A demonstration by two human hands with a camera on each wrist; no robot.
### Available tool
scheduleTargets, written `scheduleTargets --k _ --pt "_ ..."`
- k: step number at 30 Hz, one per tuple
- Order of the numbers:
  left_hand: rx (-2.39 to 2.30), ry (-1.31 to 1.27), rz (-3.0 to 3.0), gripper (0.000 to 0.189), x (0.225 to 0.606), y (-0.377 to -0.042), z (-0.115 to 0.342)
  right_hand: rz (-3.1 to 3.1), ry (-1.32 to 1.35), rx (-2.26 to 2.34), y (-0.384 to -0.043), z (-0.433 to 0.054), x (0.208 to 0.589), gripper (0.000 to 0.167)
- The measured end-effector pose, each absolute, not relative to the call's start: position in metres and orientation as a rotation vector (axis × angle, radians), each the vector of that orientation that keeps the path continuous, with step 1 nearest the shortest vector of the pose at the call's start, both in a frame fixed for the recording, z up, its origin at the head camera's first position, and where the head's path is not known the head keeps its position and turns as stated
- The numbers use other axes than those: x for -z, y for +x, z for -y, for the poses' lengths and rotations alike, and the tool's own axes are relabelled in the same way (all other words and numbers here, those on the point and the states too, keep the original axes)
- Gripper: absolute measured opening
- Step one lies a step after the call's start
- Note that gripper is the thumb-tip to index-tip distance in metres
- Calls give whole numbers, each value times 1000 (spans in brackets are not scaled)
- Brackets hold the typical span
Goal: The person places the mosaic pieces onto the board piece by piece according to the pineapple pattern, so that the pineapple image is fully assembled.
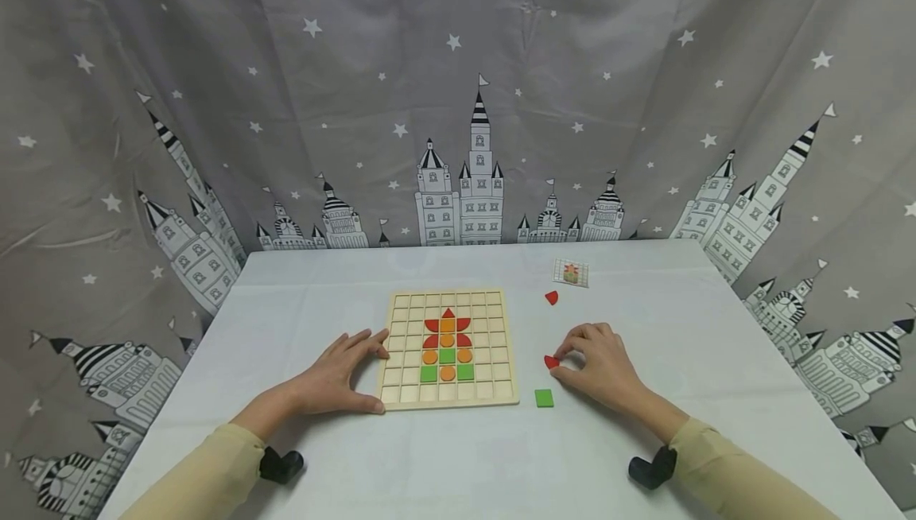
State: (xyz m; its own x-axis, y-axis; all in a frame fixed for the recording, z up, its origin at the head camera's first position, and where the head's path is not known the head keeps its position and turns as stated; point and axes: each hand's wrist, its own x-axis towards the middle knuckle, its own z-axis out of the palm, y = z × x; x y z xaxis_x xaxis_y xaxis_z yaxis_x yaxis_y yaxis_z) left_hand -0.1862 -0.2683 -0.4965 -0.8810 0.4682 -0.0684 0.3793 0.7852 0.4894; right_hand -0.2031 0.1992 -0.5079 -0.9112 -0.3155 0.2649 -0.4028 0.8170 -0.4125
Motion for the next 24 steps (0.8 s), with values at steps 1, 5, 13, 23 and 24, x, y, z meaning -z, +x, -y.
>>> scheduleTargets --k 1,5,13,23,24 --pt "-708 669 -2790 80 497 -186 268 2809 572 -703 -203 -199 508 15" --pt "-706 676 -2790 80 497 -187 269 2789 610 -709 -204 -200 509 16" --pt "-700 675 -2798 79 498 -188 269 2817 600 -719 -209 -201 508 18" --pt "-696 667 -2796 80 496 -187 269 2825 603 -803 -214 -202 509 19" --pt "-698 666 -2795 80 496 -186 269 2822 604 -799 -215 -200 510 20"
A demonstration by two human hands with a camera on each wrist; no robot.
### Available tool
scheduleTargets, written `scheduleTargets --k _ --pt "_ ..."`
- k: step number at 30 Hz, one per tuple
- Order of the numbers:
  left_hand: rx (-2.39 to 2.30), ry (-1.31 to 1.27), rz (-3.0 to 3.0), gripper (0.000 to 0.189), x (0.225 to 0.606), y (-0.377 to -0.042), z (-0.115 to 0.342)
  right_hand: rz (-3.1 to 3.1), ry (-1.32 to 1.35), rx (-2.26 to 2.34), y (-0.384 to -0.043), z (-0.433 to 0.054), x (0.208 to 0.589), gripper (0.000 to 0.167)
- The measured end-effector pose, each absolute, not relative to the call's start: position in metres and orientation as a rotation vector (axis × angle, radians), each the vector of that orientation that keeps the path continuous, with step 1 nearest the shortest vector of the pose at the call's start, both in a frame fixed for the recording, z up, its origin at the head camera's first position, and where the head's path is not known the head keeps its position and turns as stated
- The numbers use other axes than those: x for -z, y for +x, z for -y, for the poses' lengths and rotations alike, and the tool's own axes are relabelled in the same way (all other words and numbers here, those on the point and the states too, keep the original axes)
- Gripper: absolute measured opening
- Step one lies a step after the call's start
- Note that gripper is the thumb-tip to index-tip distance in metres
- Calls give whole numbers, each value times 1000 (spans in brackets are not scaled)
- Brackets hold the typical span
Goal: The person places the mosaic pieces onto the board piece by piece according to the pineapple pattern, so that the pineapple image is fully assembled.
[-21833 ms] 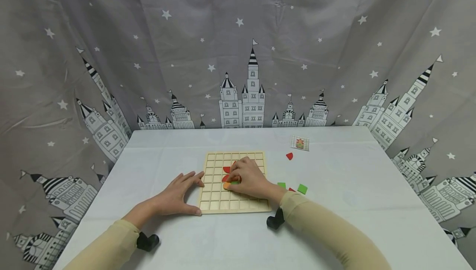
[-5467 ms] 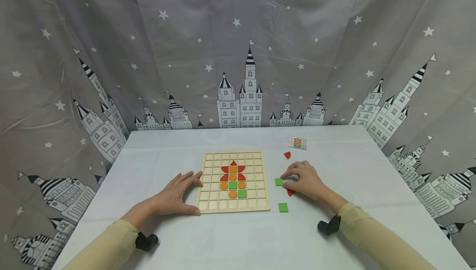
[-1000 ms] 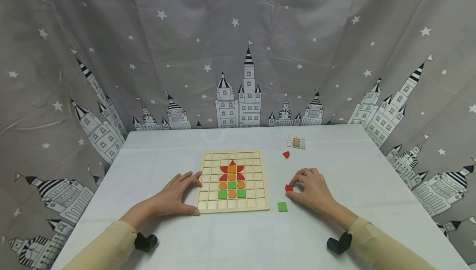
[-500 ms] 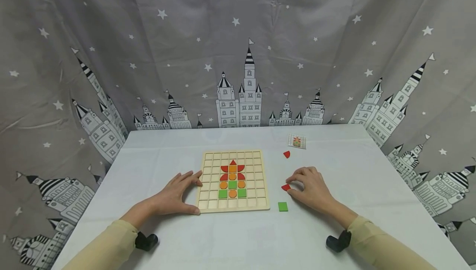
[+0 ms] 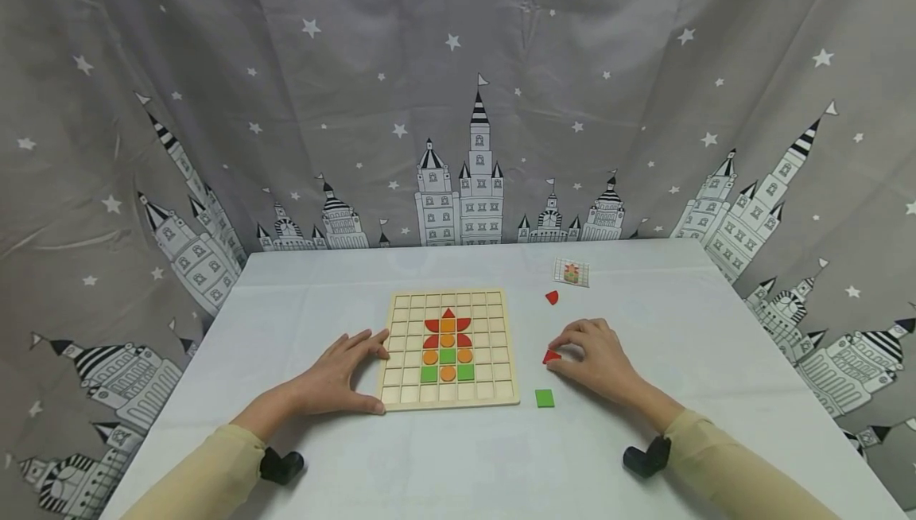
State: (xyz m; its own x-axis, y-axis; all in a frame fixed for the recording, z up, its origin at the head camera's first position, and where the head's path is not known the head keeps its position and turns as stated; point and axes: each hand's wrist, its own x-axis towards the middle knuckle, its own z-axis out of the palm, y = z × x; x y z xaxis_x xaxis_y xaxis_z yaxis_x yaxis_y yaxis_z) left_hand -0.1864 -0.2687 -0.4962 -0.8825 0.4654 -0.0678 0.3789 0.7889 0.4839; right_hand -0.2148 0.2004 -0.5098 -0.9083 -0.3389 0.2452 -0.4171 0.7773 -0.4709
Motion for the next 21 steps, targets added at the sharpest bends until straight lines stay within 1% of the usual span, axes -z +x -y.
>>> scheduleTargets --k 3,11,21 --pt "-698 661 -2793 80 496 -187 268 2814 605 -780 -216 -195 511 23" --pt "-713 692 -2792 79 497 -186 268 2811 605 -773 -216 -188 516 21" --pt "-693 676 -2801 80 497 -187 268 2857 523 -792 -215 -184 514 18"
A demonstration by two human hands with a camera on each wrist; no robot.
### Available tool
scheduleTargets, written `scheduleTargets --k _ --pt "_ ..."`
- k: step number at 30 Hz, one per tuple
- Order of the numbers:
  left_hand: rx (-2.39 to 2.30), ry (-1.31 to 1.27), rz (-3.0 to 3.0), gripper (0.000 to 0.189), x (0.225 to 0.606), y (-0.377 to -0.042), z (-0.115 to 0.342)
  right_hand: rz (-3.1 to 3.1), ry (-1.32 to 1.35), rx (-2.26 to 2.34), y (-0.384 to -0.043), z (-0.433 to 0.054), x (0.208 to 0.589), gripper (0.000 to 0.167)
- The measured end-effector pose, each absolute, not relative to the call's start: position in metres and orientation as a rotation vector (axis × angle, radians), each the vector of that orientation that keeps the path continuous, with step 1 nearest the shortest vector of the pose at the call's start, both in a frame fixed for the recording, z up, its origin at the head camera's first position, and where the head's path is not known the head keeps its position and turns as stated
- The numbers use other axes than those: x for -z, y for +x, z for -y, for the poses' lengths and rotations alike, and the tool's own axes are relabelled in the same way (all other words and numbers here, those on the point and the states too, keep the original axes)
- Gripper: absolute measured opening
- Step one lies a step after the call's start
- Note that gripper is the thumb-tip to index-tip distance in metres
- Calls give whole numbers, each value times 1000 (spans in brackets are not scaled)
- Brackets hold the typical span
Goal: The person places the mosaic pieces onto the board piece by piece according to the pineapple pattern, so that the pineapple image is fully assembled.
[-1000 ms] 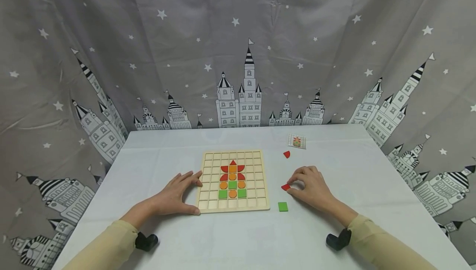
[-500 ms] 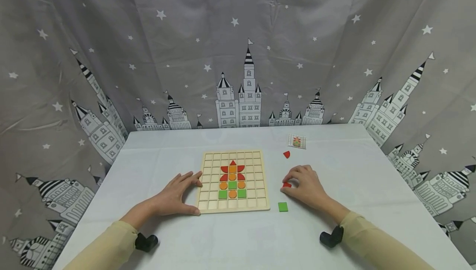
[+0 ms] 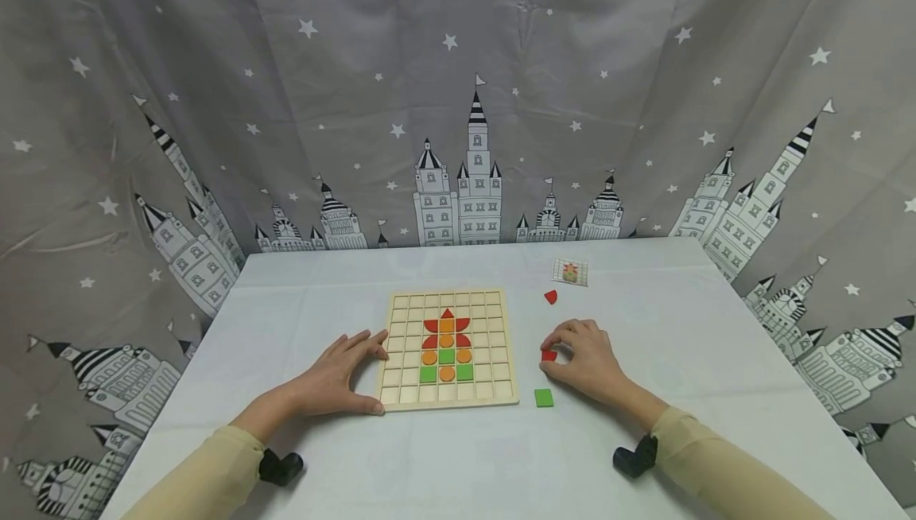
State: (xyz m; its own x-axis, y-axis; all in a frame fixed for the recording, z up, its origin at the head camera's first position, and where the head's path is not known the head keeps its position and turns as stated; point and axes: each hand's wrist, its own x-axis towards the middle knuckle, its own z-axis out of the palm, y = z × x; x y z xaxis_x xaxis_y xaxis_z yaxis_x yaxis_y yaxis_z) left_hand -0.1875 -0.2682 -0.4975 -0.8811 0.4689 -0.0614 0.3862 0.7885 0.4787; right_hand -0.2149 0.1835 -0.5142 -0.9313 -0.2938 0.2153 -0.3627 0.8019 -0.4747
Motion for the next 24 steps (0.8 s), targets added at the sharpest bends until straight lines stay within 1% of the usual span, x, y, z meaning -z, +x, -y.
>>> scheduleTargets --k 11,24 --pt "-686 662 -2799 81 497 -188 269 2848 497 -751 -214 -179 513 16" --pt "-691 665 -2795 80 496 -187 268 2777 640 -721 -213 -166 506 13"
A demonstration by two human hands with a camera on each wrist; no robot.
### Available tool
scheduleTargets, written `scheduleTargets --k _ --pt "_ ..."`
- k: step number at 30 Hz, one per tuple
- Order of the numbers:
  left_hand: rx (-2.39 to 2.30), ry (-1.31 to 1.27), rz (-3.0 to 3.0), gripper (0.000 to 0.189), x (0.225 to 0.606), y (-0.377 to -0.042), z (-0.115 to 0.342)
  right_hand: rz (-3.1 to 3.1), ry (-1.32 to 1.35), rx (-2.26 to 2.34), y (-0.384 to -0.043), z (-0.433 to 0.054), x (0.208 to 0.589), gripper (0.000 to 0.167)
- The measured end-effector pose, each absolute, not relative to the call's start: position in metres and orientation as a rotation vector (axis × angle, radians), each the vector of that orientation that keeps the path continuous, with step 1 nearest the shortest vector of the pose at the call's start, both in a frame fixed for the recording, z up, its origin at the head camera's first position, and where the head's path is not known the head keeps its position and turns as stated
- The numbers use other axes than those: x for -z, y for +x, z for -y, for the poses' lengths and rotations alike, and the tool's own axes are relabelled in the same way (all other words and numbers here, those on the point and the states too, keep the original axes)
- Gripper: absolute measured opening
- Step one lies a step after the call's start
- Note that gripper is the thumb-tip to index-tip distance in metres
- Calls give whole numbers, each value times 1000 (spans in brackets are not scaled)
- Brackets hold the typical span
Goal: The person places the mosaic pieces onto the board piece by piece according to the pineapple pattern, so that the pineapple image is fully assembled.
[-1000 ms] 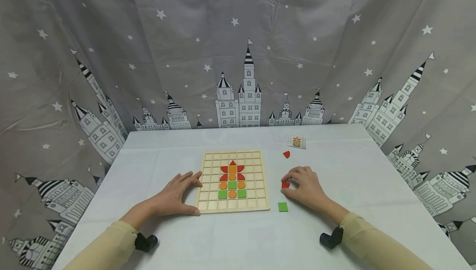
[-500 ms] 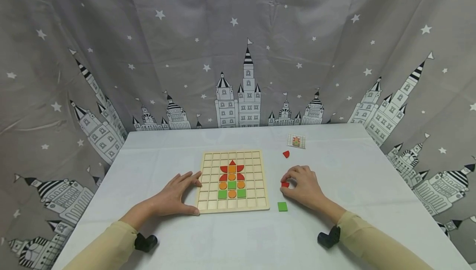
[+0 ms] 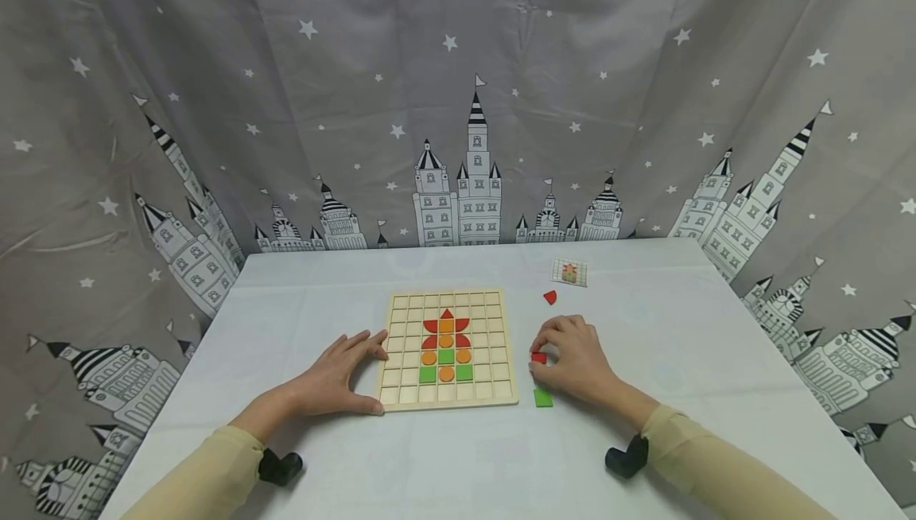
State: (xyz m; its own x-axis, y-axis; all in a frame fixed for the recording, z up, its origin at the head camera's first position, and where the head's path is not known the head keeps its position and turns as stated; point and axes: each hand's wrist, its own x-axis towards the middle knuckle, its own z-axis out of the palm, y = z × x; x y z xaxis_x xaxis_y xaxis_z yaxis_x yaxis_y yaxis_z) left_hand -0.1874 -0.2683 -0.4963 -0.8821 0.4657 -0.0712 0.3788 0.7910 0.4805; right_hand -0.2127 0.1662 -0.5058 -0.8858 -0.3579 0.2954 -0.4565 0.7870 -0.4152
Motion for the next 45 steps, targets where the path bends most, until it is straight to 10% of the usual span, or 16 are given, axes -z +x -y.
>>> scheduleTargets --k 45 --pt "-701 671 -2795 80 498 -188 269 2681 1038 -764 -188 -68 506 17"
